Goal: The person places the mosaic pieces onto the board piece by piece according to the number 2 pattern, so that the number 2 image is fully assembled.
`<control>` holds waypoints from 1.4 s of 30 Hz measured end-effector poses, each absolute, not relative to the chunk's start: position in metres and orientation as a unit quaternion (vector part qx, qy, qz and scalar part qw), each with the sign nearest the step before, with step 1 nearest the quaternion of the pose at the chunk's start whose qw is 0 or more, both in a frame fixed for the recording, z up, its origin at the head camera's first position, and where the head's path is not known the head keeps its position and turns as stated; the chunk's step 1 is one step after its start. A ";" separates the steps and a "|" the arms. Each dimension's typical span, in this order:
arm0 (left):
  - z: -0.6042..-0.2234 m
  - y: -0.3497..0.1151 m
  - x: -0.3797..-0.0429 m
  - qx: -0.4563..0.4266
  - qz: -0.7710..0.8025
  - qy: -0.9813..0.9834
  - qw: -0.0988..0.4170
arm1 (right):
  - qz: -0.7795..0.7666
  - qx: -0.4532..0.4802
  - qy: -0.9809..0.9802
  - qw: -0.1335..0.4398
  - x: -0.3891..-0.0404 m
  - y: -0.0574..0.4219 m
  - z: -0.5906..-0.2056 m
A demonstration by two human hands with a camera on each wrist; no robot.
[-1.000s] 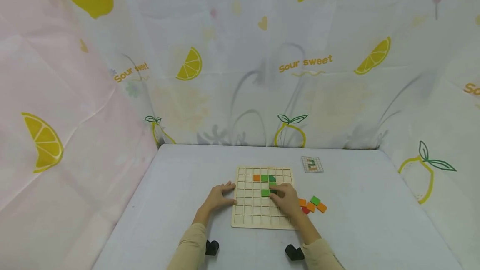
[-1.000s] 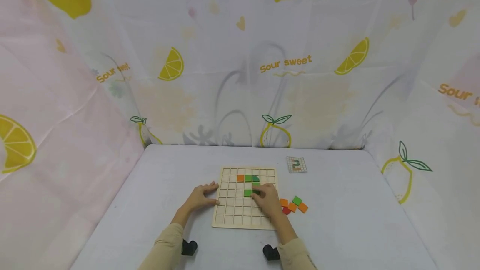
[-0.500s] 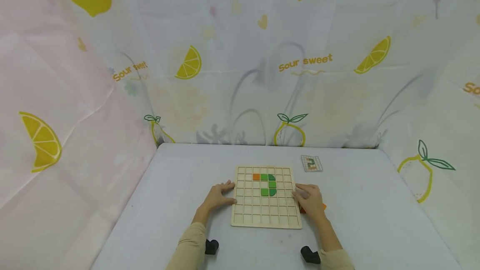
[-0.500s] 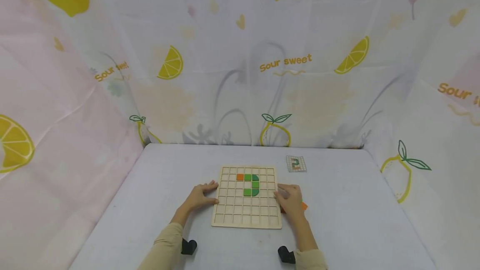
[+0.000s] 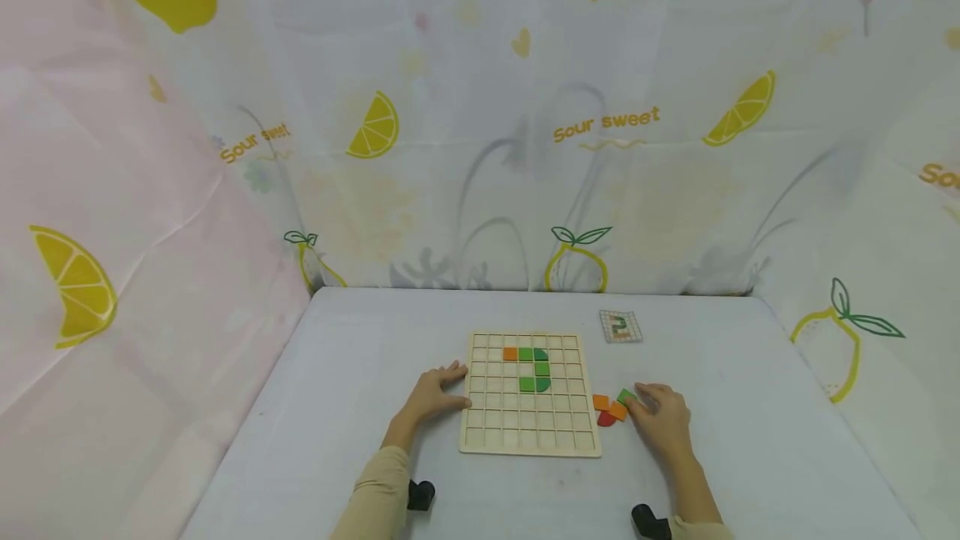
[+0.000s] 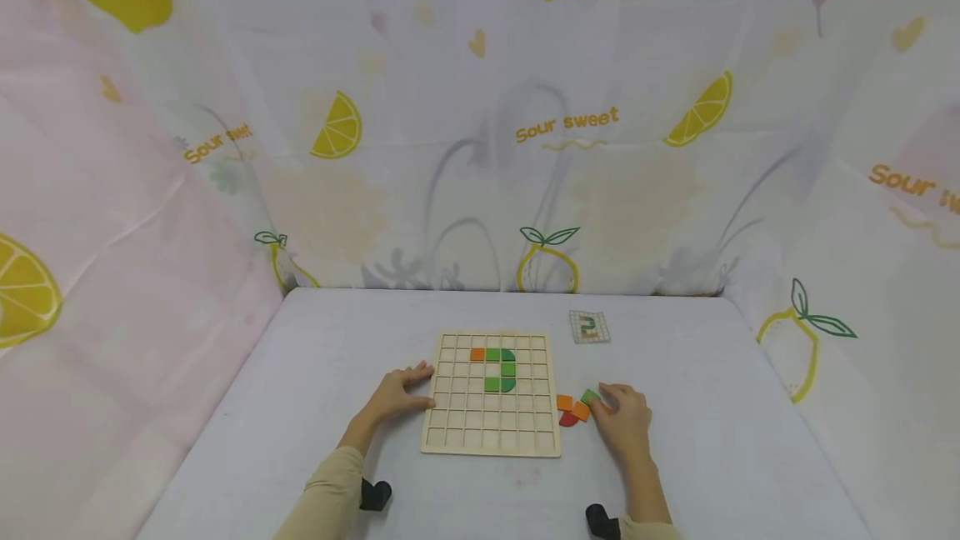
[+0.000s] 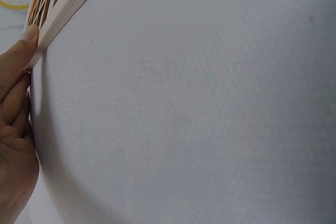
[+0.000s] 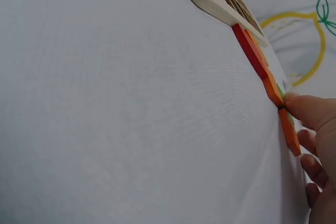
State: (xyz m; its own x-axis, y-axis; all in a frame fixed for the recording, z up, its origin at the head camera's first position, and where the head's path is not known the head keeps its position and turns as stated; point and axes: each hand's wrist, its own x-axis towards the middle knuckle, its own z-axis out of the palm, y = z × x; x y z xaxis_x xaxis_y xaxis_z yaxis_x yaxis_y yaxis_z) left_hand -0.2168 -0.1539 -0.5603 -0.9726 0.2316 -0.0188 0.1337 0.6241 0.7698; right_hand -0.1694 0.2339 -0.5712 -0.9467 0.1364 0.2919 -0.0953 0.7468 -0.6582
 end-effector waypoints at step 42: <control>-0.557 -0.153 -0.215 0.099 0.420 0.900 0.061 | 0.369 0.071 -0.901 0.219 -0.141 0.218 -0.585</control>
State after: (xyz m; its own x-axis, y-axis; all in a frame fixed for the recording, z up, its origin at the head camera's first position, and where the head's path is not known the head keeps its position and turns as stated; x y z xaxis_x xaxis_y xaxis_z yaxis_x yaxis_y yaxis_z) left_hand -0.2154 -0.1535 -0.5571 -0.9727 0.2303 -0.0269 0.1273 0.6274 0.7682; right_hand -0.1410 0.2179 -0.5851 -0.8941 0.0330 0.4467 -0.2897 0.7181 -0.6328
